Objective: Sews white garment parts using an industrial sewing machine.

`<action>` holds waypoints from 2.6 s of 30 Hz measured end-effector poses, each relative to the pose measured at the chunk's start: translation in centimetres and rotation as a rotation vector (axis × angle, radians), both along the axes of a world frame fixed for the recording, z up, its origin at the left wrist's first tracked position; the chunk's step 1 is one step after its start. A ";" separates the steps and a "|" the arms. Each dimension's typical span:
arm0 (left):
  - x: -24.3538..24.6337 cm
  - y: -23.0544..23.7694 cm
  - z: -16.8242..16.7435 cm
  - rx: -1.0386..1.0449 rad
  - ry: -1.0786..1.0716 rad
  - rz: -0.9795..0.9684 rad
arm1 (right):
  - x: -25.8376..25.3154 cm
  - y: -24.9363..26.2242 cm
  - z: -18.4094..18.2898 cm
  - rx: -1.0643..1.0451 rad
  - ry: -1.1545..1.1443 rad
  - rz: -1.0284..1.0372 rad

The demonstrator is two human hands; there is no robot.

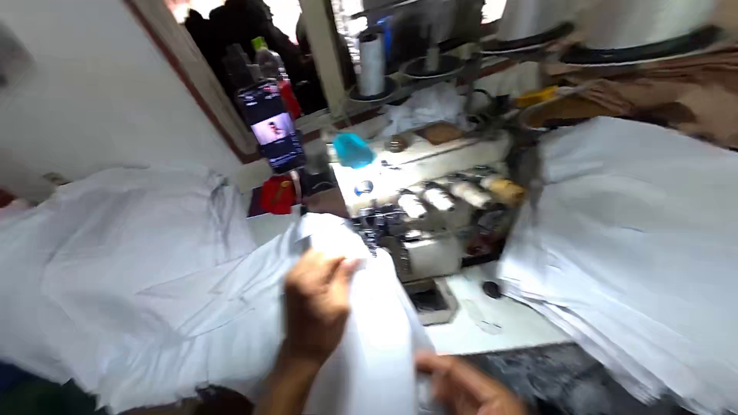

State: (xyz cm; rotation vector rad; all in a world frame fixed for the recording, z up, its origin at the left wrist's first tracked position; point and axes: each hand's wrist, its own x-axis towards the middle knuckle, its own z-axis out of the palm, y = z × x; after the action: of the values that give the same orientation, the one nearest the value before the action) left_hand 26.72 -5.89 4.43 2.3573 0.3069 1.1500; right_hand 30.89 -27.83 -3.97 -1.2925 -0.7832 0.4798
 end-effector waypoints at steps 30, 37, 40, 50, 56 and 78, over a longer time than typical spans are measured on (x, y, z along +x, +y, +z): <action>-4.2 -1.3 0.4 0.017 -0.040 -0.011 | 0.9 8.1 5.0 0.214 0.253 0.034; -4.0 -1.5 0.4 0.024 -0.050 -0.005 | 0.8 7.7 4.7 0.212 0.237 0.038; -3.9 -1.6 0.7 0.032 -0.034 -0.014 | 0.8 7.4 4.6 0.206 0.221 0.047; -4.4 -0.8 0.6 -0.047 0.124 -0.079 | 0.4 7.1 2.4 0.267 -0.163 -0.211; -3.0 0.1 1.7 -0.086 0.135 -0.076 | 1.3 7.8 3.5 0.115 -0.163 -0.315; 5.0 1.2 -2.1 0.266 0.742 0.214 | 5.7 8.9 2.6 -0.164 0.111 -0.314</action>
State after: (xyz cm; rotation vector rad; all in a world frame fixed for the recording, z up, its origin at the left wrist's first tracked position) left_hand 31.71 -4.71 2.36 2.9770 0.7024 0.3557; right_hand 36.64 -18.98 -1.39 -1.4969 -0.4441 0.3637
